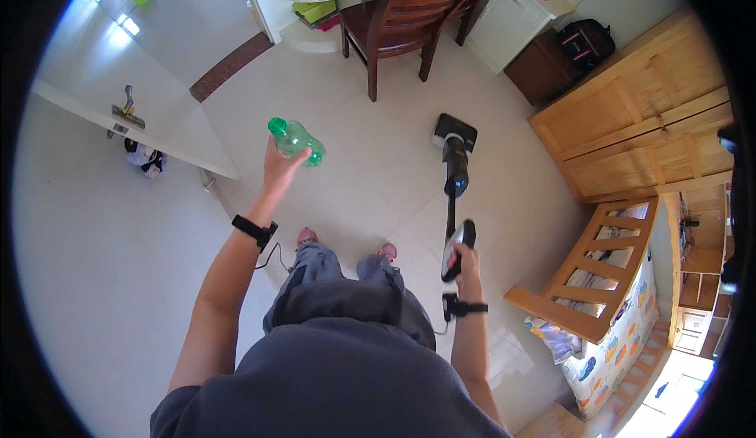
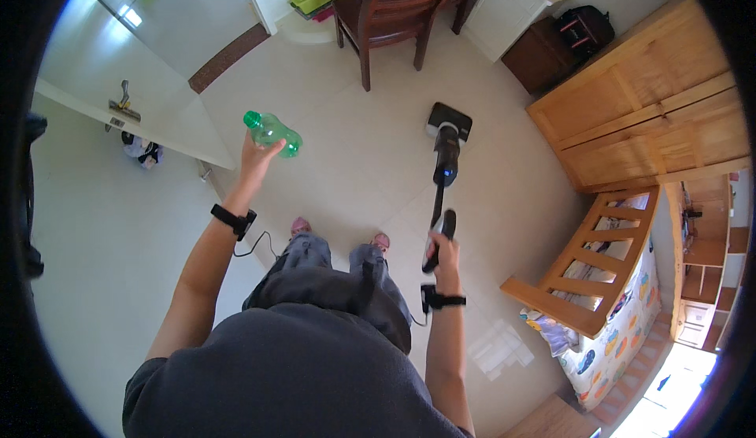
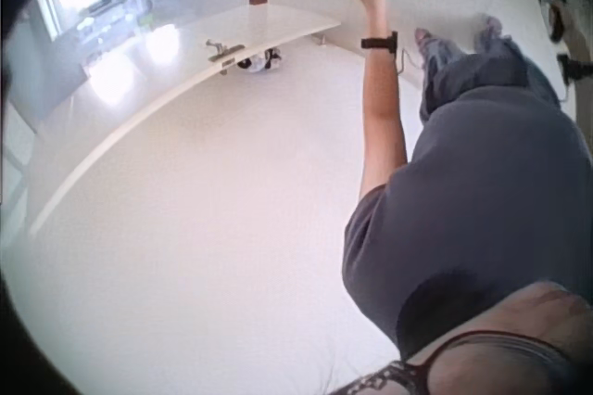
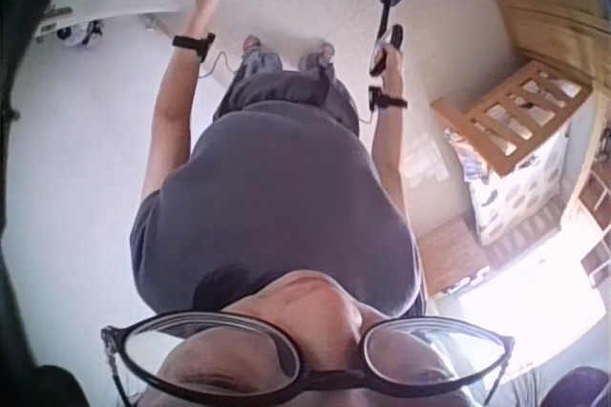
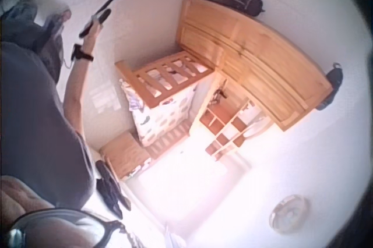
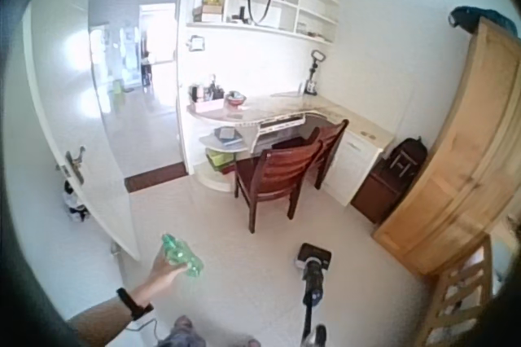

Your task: The person vacuums the floor in a room, moving two wooden chairs aside to reach the area underneath. They continue vacuuming around the room and a doorway mat, then walk toward another room.

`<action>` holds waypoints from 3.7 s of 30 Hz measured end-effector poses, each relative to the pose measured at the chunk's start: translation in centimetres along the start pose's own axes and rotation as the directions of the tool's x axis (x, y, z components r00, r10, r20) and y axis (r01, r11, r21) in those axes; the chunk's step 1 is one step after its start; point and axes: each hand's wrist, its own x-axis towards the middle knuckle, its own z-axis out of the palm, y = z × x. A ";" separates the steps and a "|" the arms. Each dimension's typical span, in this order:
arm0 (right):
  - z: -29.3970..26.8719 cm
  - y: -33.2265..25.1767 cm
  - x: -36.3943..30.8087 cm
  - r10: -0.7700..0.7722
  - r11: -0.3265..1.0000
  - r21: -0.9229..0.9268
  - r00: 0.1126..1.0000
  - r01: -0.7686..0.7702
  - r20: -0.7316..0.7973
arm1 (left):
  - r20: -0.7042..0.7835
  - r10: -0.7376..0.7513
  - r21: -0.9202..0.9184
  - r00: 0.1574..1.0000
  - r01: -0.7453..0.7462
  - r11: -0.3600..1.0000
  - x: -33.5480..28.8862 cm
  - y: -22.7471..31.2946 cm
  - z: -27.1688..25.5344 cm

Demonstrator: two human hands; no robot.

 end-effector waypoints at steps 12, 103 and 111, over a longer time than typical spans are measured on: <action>-9.7 4.1 -7.2 0.125 0.986 0.100 0.986 -0.136 0.115 | -0.403 -0.299 0.243 0.865 0.416 0.876 -6.4 -14.0 -17.5; 151.9 -22.4 56.0 0.463 0.847 -0.504 0.703 -0.170 0.540 | -0.563 -0.431 -0.238 0.705 0.361 0.902 95.7 -20.7 -72.9; 165.9 -29.8 60.0 0.452 0.863 -0.484 0.647 -0.144 0.614 | -0.687 -0.491 -0.213 0.537 0.496 0.841 101.9 -18.9 -80.0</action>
